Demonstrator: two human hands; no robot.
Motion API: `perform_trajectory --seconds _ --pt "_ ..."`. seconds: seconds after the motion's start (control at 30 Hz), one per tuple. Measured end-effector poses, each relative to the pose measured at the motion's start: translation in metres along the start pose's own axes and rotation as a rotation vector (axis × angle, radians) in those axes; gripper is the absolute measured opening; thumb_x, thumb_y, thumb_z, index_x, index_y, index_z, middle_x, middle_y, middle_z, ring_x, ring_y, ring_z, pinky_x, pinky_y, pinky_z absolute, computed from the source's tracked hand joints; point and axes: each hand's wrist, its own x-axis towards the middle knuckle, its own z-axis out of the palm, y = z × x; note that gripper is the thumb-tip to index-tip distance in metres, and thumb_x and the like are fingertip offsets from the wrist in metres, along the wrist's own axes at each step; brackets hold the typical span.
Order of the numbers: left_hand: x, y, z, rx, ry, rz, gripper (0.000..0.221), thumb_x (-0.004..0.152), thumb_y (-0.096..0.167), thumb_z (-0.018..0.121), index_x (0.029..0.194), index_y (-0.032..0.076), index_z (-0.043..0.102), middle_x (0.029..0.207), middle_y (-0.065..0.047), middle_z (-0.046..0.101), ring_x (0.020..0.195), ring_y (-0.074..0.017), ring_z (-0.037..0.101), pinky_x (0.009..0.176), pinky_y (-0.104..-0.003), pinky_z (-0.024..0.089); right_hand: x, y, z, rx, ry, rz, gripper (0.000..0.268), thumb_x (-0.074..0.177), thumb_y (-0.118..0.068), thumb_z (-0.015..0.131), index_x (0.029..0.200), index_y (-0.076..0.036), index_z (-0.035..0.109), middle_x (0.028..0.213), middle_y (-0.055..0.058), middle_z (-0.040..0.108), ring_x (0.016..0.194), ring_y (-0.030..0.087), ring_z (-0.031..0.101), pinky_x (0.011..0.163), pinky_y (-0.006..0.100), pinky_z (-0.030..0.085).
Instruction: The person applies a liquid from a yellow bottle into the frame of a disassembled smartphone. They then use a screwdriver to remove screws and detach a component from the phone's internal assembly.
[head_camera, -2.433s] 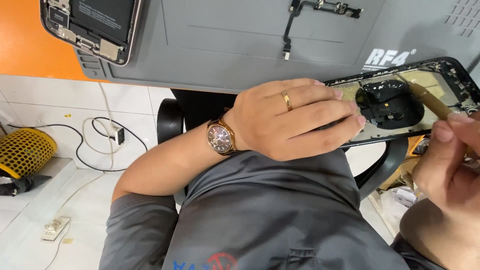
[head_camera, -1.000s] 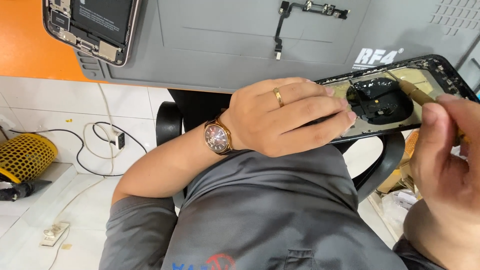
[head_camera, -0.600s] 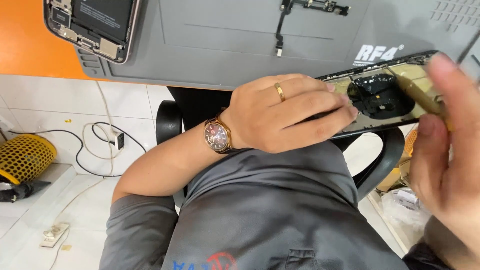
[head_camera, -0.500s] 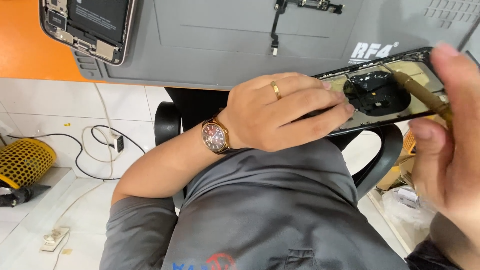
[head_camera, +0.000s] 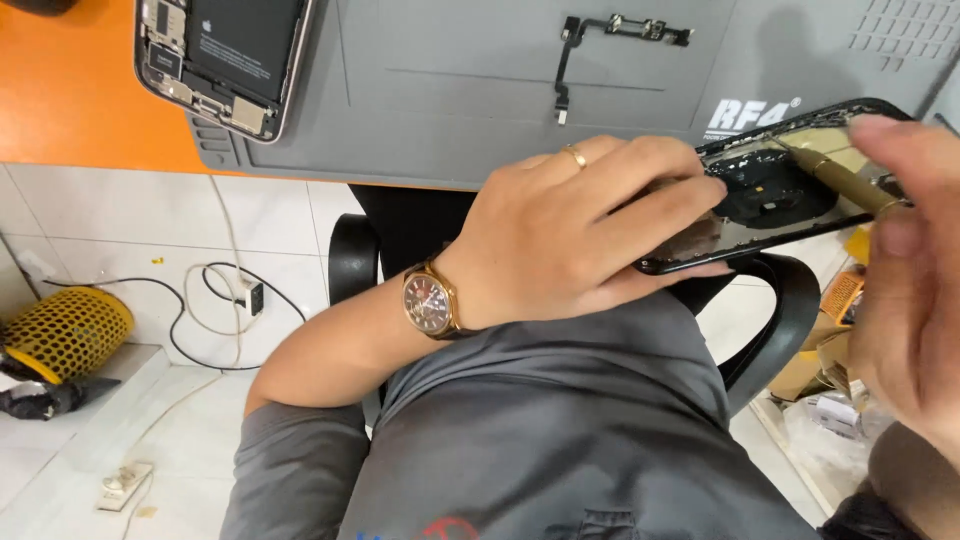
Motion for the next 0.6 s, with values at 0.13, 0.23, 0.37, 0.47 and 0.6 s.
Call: perform_trajectory --seconds 0.13,0.23,0.37,0.47,0.6 --pt "0.013 0.010 -0.004 0.273 0.066 0.038 0.055 0.114 0.066 0.062 0.134 0.015 0.069 0.125 0.002 0.069 0.086 -0.0172 0.065 0.065 -0.028 0.049 0.004 -0.001 -0.005 -0.113 -0.081 0.098 0.049 0.124 0.012 0.042 0.167 0.028 0.059 0.132 0.034 0.061 0.083 0.031 0.044 0.073 0.041 0.039" --pt "0.018 0.007 0.004 0.417 0.079 0.103 0.073 0.115 0.081 0.054 0.145 0.016 0.066 0.125 0.003 0.072 0.085 -0.0153 0.061 0.068 -0.027 0.052 0.008 -0.007 -0.008 -0.088 -0.061 0.042 0.046 0.126 0.009 0.040 0.163 0.031 0.056 0.155 0.042 0.064 0.107 0.040 0.061 0.094 0.045 0.050" --pt "0.016 0.003 0.001 0.331 -0.097 0.047 0.084 0.121 0.088 0.046 0.171 0.020 0.044 0.133 0.005 0.073 0.093 -0.0205 0.060 0.077 -0.038 0.058 0.003 0.004 -0.006 -0.113 -0.061 0.061 0.050 0.114 0.018 0.048 0.161 0.029 0.061 0.140 0.036 0.067 0.080 0.030 0.051 0.087 0.044 0.049" --pt "0.016 -0.003 0.002 0.240 -0.131 0.042 0.084 0.121 0.085 0.054 0.171 0.019 0.041 0.141 0.005 0.075 0.100 -0.0226 0.063 0.078 -0.040 0.057 0.000 -0.001 -0.003 -0.058 -0.026 0.054 0.038 0.129 0.018 0.038 0.158 0.032 0.059 0.142 0.041 0.066 0.077 0.031 0.047 0.078 0.044 0.041" --pt "0.015 -0.006 0.002 0.190 -0.127 0.031 0.085 0.123 0.083 0.061 0.173 0.019 0.036 0.159 0.000 0.075 0.110 -0.0244 0.068 0.081 -0.041 0.061 -0.008 0.010 -0.002 -0.095 -0.045 0.054 0.046 0.119 0.018 0.048 0.162 0.030 0.061 0.149 0.042 0.066 0.108 0.042 0.064 0.104 0.050 0.054"
